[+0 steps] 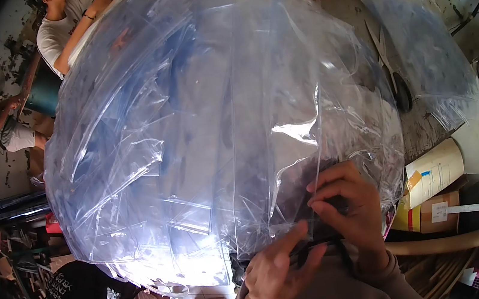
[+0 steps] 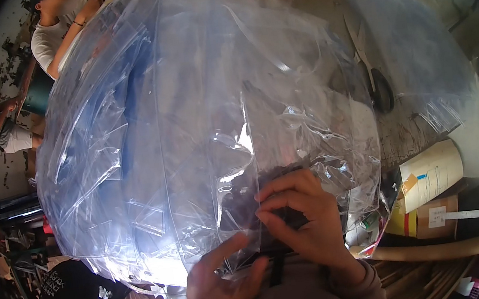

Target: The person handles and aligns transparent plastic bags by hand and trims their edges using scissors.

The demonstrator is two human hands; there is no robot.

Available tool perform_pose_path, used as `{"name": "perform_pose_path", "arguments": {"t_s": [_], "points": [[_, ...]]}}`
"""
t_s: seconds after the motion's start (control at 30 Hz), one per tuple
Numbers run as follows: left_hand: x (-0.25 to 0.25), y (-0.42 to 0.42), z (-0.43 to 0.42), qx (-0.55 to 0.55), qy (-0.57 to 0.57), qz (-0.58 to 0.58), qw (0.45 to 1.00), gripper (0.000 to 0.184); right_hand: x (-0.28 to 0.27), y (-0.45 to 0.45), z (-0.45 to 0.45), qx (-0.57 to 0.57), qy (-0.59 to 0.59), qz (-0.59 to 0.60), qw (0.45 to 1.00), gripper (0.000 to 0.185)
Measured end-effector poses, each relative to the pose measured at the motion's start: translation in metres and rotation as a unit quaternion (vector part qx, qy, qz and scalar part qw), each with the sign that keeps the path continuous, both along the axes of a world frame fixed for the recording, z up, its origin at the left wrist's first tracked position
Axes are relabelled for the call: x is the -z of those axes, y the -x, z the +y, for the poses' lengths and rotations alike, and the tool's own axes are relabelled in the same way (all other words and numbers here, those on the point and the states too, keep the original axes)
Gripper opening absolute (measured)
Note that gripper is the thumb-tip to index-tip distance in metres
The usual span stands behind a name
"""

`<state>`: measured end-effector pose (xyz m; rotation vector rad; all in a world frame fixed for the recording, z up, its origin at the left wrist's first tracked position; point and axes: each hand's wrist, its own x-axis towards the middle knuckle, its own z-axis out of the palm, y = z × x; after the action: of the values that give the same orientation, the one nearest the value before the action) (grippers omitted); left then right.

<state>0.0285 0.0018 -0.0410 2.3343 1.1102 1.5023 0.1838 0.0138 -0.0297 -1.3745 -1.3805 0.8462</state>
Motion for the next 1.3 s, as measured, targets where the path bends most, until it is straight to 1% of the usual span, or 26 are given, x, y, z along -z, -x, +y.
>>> {"name": "perform_pose_path", "arguments": {"t_s": [0.03, 0.13, 0.2, 0.23, 0.27, 0.33, 0.37, 0.4, 0.47, 0.5, 0.6, 0.67, 0.73, 0.77, 0.83, 0.87, 0.93, 0.97, 1.03, 1.07, 1.13, 1.23, 1.3], "points": [[0.002, 0.013, -0.006, 0.001, -0.048, 0.003, 0.999, 0.073, 0.0, 0.0, 0.0, -0.002, 0.006, 0.006, 1.0, 0.011], [0.013, 0.022, -0.025, -0.121, -0.079, -0.006, 0.989, 0.061, 0.0, -0.001, 0.0, 0.001, 0.007, 0.031, 0.999, 0.01], [-0.001, 0.016, -0.017, -0.263, 0.027, -0.037, 0.964, 0.052, 0.0, 0.0, 0.0, 0.005, 0.012, 0.051, 0.999, 0.01], [-0.009, 0.014, -0.017, -0.223, 0.092, -0.051, 0.969, 0.041, 0.0, 0.0, 0.0, 0.013, 0.019, 0.069, 0.997, 0.01], [-0.008, 0.015, -0.018, -0.228, 0.09, -0.049, 0.968, 0.041, 0.001, 0.0, 0.0, 0.007, 0.018, 0.072, 0.997, 0.01], [-0.004, 0.015, -0.021, -0.128, 0.095, -0.041, 0.986, 0.022, 0.001, -0.001, -0.001, 0.013, 0.007, 0.058, 0.998, 0.008], [-0.015, 0.01, -0.018, -0.138, 0.077, -0.013, 0.987, 0.019, 0.002, -0.002, -0.001, 0.013, 0.007, 0.057, 0.998, 0.008], [-0.016, 0.008, -0.015, -0.136, 0.078, -0.015, 0.988, 0.019, 0.004, -0.003, -0.001, 0.01, 0.002, 0.061, 0.998, 0.008], [-0.015, 0.002, -0.013, -0.063, 0.028, 0.002, 0.998, 0.032, 0.004, -0.006, -0.002, 0.013, -0.003, 0.061, 0.998, 0.008], [-0.021, 0.001, -0.013, -0.042, 0.042, 0.033, 0.998, 0.033, 0.002, -0.007, -0.002, 0.011, 0.004, 0.069, 0.998, 0.008], [-0.017, -0.008, -0.017, -0.017, 0.062, 0.043, 0.997, 0.036, 0.001, -0.01, -0.002, 0.009, 0.002, 0.073, 0.997, 0.008], [-0.018, -0.01, -0.017, -0.019, 0.063, 0.044, 0.997, 0.036, 0.003, -0.011, -0.001, 0.005, -0.008, 0.075, 0.997, 0.008], [-0.02, -0.01, -0.017, -0.017, 0.067, 0.081, 0.994, 0.036, 0.006, -0.011, -0.001, 0.002, -0.03, 0.073, 0.997, 0.009], [-0.019, -0.01, -0.016, -0.017, 0.065, 0.081, 0.994, 0.036, 0.006, -0.011, 0.0, 0.001, -0.031, 0.074, 0.997, 0.009], [-0.016, -0.009, -0.014, 0.001, 0.047, 0.103, 0.994, 0.042, 0.008, -0.012, 0.0, -0.001, -0.039, 0.071, 0.997, 0.009], [-0.016, -0.01, -0.014, 0.0, 0.045, 0.103, 0.994, 0.042, 0.009, -0.012, 0.0, -0.002, -0.041, 0.071, 0.997, 0.009], [-0.016, -0.013, -0.013, 0.005, 0.07, 0.12, 0.99, 0.042, 0.01, -0.014, -0.001, -0.004, -0.029, 0.077, 0.997, 0.009], [-0.016, -0.014, -0.013, 0.006, 0.068, 0.119, 0.991, 0.042, 0.011, -0.014, -0.001, -0.003, -0.032, 0.076, 0.997, 0.009], [-0.014, -0.016, -0.012, 0.001, 0.063, 0.126, 0.99, 0.041, 0.013, -0.014, -0.002, 0.001, -0.015, 0.117, 0.993, 0.009], [-0.015, -0.017, -0.012, 0.002, 0.06, 0.125, 0.99, 0.041, 0.013, -0.014, -0.002, 0.002, -0.018, 0.115, 0.993, 0.009], [-0.017, -0.019, -0.012, -0.007, 0.091, 0.121, 0.988, 0.037, 0.013, -0.015, -0.002, -0.004, -0.01, 0.124, 0.992, 0.009], [-0.015, -0.021, -0.012, -0.015, 0.091, 0.139, 0.986, 0.036, 0.013, -0.014, -0.002, 0.001, 0.0, 0.145, 0.989, 0.009], [-0.013, -0.021, -0.012, -0.015, 0.084, 0.138, 0.987, 0.036, 0.013, -0.014, -0.002, 0.0, -0.009, 0.138, 0.99, 0.009]]}}
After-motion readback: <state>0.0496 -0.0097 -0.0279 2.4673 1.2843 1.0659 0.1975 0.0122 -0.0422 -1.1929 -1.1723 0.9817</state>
